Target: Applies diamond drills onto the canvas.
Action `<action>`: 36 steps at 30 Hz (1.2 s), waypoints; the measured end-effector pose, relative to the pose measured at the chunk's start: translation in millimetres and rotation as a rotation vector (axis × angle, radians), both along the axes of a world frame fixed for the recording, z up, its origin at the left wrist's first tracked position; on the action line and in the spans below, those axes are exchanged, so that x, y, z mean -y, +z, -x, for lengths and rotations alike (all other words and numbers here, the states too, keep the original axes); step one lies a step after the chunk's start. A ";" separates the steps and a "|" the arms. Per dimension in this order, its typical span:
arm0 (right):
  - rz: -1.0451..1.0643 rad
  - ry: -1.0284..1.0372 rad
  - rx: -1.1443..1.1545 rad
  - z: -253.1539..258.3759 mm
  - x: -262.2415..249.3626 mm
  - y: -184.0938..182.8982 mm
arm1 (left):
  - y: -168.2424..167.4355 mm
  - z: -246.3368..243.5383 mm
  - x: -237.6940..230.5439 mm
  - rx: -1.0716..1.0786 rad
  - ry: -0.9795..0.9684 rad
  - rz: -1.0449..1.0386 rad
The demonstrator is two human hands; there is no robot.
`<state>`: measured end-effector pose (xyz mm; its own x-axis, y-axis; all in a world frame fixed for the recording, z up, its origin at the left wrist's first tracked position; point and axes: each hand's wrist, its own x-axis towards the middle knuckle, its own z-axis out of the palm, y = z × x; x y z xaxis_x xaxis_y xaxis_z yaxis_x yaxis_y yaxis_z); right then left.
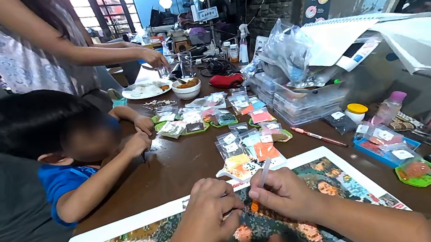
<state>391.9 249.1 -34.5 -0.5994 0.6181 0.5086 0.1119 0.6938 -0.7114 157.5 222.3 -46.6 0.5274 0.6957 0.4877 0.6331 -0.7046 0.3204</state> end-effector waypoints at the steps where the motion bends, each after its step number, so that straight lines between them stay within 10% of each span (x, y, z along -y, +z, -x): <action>1: 0.004 -0.003 0.005 -0.3 -0.4 -0.1 | -0.1 0.0 -0.1 -0.002 0.006 0.003; 36: 0.012 0.021 0.012 1.0 -1.3 -2.0 | -2.5 0.8 -1.9 -0.017 0.004 -0.024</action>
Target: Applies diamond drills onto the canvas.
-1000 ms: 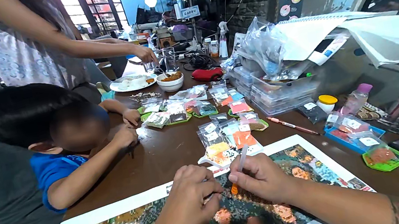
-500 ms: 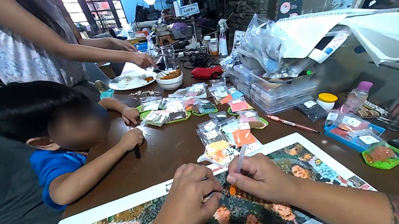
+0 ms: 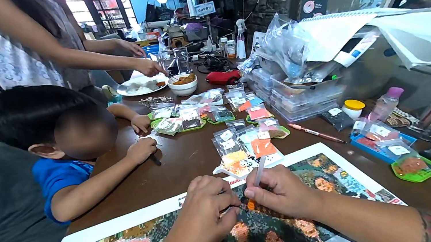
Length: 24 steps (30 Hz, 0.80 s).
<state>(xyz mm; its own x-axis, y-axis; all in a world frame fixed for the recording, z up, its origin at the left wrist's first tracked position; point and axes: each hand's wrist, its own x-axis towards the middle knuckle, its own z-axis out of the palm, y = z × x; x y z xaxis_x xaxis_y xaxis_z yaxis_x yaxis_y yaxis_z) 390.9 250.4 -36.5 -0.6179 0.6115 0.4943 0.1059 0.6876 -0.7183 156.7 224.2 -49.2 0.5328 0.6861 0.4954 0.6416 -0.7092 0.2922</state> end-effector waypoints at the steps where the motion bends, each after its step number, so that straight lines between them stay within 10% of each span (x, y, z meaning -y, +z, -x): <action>1: -0.002 -0.001 0.003 -0.1 0.0 -0.2 | 0.0 0.1 -0.1 -0.001 0.000 -0.001; 24: 0.035 0.067 0.101 -3.2 -6.6 6.9 | 1.3 -0.2 0.1 -0.011 0.001 0.008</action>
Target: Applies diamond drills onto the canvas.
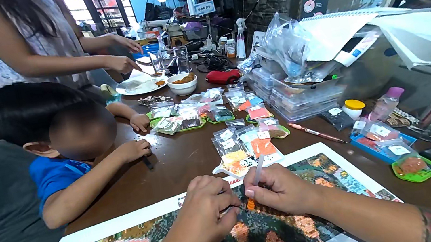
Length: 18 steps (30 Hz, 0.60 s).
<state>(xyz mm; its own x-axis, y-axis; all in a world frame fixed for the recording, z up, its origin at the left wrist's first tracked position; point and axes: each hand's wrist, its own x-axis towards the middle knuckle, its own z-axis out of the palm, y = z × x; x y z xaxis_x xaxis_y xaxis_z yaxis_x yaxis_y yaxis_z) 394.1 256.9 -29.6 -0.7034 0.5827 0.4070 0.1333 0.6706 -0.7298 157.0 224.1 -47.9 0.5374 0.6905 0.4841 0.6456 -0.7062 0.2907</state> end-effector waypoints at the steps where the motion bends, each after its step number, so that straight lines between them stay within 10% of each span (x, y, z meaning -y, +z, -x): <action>1: 0.008 -0.013 0.001 0.1 1.0 0.4 | 0.2 0.0 0.1 -0.002 0.000 -0.001; 18: -0.064 0.012 -0.083 -0.1 0.4 -5.4 | -2.3 0.4 -1.0 0.012 -0.006 -0.020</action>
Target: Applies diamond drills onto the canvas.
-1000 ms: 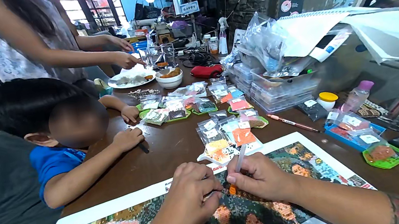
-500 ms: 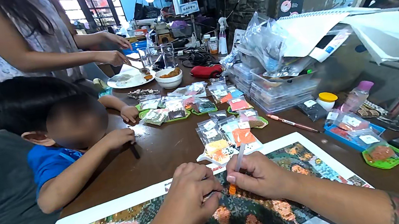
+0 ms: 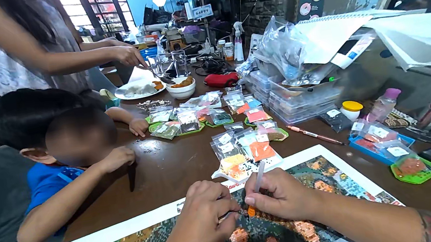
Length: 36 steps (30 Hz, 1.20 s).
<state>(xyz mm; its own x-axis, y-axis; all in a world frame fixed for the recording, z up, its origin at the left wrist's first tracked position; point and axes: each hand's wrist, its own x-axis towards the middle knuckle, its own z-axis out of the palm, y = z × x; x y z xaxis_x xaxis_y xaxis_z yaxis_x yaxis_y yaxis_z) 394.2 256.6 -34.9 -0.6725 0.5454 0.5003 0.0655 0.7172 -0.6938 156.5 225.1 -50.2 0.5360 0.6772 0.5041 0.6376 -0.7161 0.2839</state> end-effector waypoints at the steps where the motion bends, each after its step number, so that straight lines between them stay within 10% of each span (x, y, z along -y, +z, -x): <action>1: -0.001 0.002 -0.002 0.0 0.2 -0.2 | -0.3 0.0 -0.1 0.000 -0.002 -0.006; 36: 0.118 -0.503 0.002 -23.5 -52.0 9.5 | 9.2 3.5 2.4 -0.020 -0.067 0.117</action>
<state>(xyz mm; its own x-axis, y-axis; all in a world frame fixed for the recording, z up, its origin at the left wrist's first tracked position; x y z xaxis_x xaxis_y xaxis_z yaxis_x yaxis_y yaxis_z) 417.7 308.6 -25.4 -0.3131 0.8545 0.4145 0.3839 0.5131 -0.7677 153.0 222.7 -41.0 0.5912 0.6932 0.4123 0.5960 -0.7199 0.3558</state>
